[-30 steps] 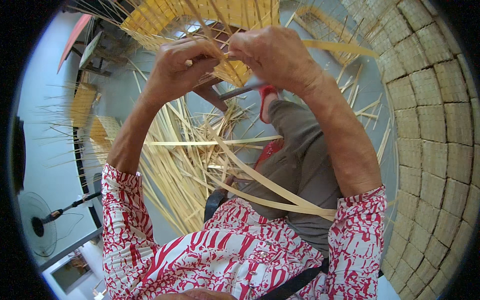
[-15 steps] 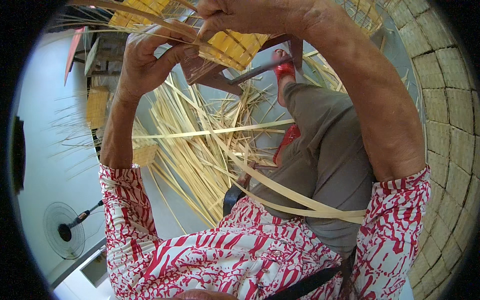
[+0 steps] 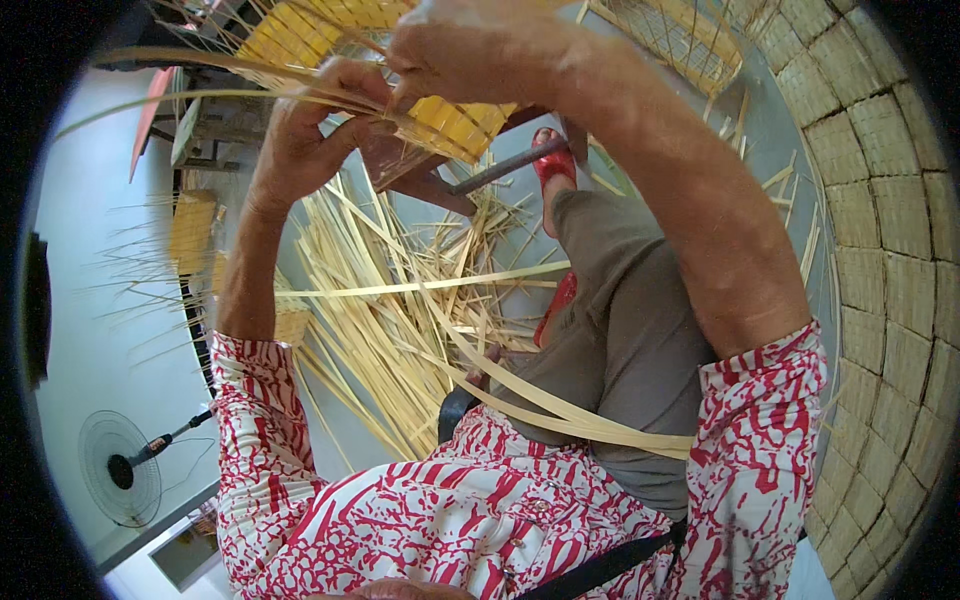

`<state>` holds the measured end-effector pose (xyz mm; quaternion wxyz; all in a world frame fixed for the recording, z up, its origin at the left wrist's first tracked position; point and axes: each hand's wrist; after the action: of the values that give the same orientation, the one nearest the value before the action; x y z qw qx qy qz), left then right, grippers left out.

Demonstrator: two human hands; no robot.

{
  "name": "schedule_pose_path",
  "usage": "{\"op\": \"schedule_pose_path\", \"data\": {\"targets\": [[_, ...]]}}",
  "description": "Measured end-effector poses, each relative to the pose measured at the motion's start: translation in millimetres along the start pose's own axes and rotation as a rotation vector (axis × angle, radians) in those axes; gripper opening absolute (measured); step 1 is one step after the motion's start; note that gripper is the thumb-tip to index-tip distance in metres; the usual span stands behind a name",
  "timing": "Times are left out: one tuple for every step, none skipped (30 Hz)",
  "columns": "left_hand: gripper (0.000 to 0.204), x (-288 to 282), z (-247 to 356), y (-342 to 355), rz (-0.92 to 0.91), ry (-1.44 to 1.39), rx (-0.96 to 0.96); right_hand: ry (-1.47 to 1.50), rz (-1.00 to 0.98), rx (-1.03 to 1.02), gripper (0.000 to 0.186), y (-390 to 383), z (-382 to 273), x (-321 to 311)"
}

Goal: The person weaves a basket by hand, interlacing thin bamboo strips through a pre-formed frame. They repeatedly pull, bend, and tuck the strips to build up the basket walls.

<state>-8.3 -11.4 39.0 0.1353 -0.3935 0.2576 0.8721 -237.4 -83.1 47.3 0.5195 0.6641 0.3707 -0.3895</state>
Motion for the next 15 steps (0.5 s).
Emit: {"op": "schedule_pose_path", "data": {"targets": [[0.029, -1.1, -4.6, -7.1, 0.04, -0.008, -0.066, -0.056, 0.039, -0.001, 0.033, 4.1, -2.4, 5.2], [0.031, 0.6, -3.4, -8.0, 0.085, -0.032, -0.121, -0.122, 0.066, 0.007, 0.033, 5.3, -5.1, 7.5], [0.033, 0.3, -1.6, -9.4, 0.134, -0.049, -0.177, -0.189, 0.098, 0.006, 0.034, 9.8, -7.2, 8.1], [0.033, 2.5, -3.4, -13.7, 0.193, -0.08, -0.293, -0.193, 0.009, 0.078, 0.026, 19.8, -10.1, 9.6], [0.024, 9.9, 4.1, -13.7, 0.26, -0.124, -0.38, -0.23, 0.054, 0.047, 0.016, 20.4, -7.2, 21.0], [0.019, 14.0, 6.7, -14.2, 0.339, -0.096, -0.41, -0.218, 0.07, 0.04, 0.013, 23.5, -9.4, 21.8], [0.014, 16.8, 5.8, -15.2, 0.418, -0.069, -0.441, -0.205, 0.087, 0.033, 0.013, 26.2, -12.8, 20.7], [0.012, 21.1, -1.5, -16.3, 0.483, -0.1, -0.408, -0.241, 0.163, 0.003, 0.014, 25.8, -10.6, 21.4], [0.011, 19.9, -4.1, -18.6, 0.495, -0.082, -0.426, -0.274, 0.238, -0.032, 0.015, 23.3, -8.3, 21.7], [0.01, 16.1, -6.0, -21.2, 0.506, -0.064, -0.445, -0.304, 0.315, -0.069, 0.016, 21.7, -6.9, 20.7], [0.009, 16.4, -10.8, -24.3, 0.518, -0.055, -0.464, -0.287, 0.39, -0.017, 0.017, 19.0, -8.1, 19.4], [0.008, 14.5, -17.2, -27.5, 0.538, -0.089, -0.467, -0.263, 0.473, 0.03, 0.017, 17.4, -13.1, 17.6], [0.008, 9.7, -21.0, -30.5, 0.553, -0.079, -0.464, -0.235, 0.556, 0.078, 0.018, 16.6, -16.6, 17.7], [0.008, 9.2, -25.2, -32.5, 0.561, -0.073, -0.455, -0.203, 0.541, 0.167, 0.02, 11.2, -16.6, 25.5], [0.008, 9.7, -26.3, -31.5, 0.563, -0.073, -0.446, -0.015, 0.511, 0.323, 0.02, 6.4, -15.5, 31.5]]}}
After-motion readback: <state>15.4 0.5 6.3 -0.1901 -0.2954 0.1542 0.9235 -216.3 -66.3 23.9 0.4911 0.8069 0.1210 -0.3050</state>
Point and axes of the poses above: each hand's wrist, its own y-axis towards the middle knuckle, its own x-axis out of the palm, z = x × y, and after that the axes turned 14 degrees about -x, right-handed
